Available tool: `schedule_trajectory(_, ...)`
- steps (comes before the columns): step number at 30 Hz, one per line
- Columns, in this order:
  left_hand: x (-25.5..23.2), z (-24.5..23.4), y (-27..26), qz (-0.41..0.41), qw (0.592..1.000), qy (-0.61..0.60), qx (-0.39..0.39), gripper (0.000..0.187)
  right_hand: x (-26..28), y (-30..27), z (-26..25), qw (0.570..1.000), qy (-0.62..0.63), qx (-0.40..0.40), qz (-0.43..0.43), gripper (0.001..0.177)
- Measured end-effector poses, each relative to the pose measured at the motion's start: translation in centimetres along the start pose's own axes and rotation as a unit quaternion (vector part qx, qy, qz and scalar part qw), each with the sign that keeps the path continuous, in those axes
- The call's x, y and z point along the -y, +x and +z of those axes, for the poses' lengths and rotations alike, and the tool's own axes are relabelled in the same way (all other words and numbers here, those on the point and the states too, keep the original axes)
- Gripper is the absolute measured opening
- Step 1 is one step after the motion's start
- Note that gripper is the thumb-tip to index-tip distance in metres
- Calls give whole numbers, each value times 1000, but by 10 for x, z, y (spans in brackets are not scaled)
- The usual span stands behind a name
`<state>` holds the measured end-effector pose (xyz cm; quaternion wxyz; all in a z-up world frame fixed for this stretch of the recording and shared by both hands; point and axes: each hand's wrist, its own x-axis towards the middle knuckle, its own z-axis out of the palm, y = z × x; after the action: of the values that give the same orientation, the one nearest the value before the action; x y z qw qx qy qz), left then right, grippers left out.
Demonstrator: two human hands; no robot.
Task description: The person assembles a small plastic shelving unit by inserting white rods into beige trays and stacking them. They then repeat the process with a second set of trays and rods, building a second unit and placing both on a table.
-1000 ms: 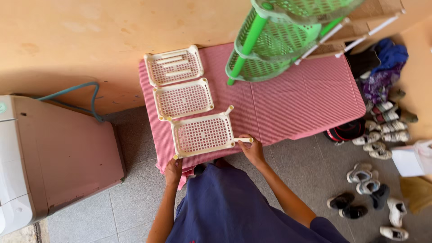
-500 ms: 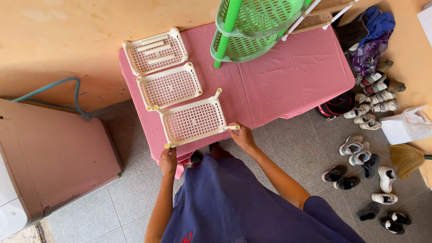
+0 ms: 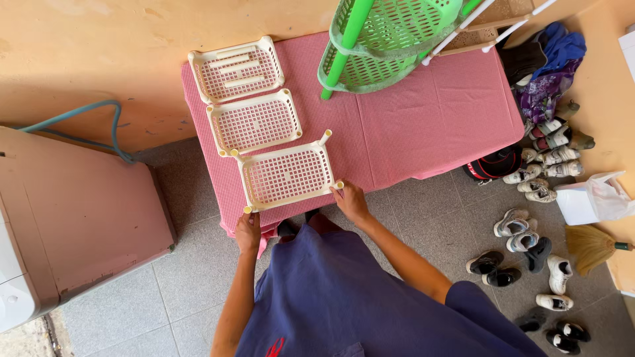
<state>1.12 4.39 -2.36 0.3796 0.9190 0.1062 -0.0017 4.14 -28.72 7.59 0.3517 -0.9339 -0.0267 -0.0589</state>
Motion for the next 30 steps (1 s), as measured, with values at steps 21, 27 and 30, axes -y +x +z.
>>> schedule_trajectory(21, -145, -131, 46, 267, 962, -53, 36, 22, -36, 1, -23, 916, 248, 91, 302, 30)
schedule_trajectory(27, -218, -198, 62, 386, 921, 42, 33, 24, -5, 10, -36, 827, 396, 124, 379, 49)
schedule_trajectory(30, -242, -228, 66, 421, 902, 81, 42, 24, 26, 26, -68, 922, 263, 18, 283, 60)
